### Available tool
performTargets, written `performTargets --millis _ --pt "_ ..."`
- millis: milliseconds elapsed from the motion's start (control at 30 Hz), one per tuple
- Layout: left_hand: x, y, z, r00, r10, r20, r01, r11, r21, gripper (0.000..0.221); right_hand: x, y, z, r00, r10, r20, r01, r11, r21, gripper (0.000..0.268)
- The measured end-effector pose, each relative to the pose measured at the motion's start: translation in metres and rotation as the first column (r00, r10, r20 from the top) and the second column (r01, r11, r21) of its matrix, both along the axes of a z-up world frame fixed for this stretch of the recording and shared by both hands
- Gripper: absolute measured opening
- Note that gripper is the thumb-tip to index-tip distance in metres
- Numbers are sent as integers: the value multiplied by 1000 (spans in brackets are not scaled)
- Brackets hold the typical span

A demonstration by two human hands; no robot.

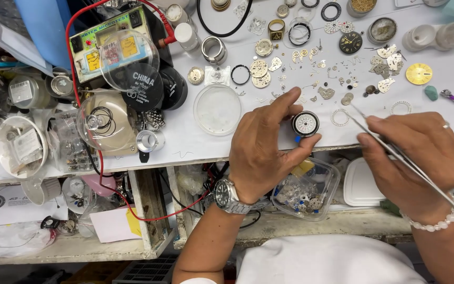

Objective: Using tweezers to assemble or repair a watch movement by precisely placing tiny gears and plates.

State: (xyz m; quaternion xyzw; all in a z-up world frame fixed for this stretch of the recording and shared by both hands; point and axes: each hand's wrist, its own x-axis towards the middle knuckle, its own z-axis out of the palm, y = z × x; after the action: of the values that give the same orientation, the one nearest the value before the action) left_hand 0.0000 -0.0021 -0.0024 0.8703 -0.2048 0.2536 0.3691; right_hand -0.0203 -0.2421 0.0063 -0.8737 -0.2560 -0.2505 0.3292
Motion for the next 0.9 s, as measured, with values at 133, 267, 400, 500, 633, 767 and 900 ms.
performTargets --millis 133,267,400,500,633,767,900 --pt "-3 5 0 994 -53 -100 58 997 43 89 -10 -27 -26 964 -67 -256 73 997 15 24" --pt "-4 7 -5 982 -102 -160 95 994 -53 93 -15 9 1 959 159 -235 -110 972 205 17" --pt "-3 0 -8 999 17 -49 -18 1000 -18 92 -21 27 15 970 223 -98 -204 963 175 21" --pt "-3 5 3 991 -75 -108 68 995 -69 94 -22 31 15 979 183 -95 -166 973 160 21" --pt "-4 11 9 951 -242 -193 194 952 -236 95 -19 33 17 981 187 -60 -177 974 138 20" --pt "-5 11 2 951 -235 -203 177 947 -267 89 -20 33 16 972 216 -92 -205 972 116 23" --pt "-4 11 2 963 -207 -173 157 952 -263 92 -19 33 16 964 249 -90 -236 963 129 20"
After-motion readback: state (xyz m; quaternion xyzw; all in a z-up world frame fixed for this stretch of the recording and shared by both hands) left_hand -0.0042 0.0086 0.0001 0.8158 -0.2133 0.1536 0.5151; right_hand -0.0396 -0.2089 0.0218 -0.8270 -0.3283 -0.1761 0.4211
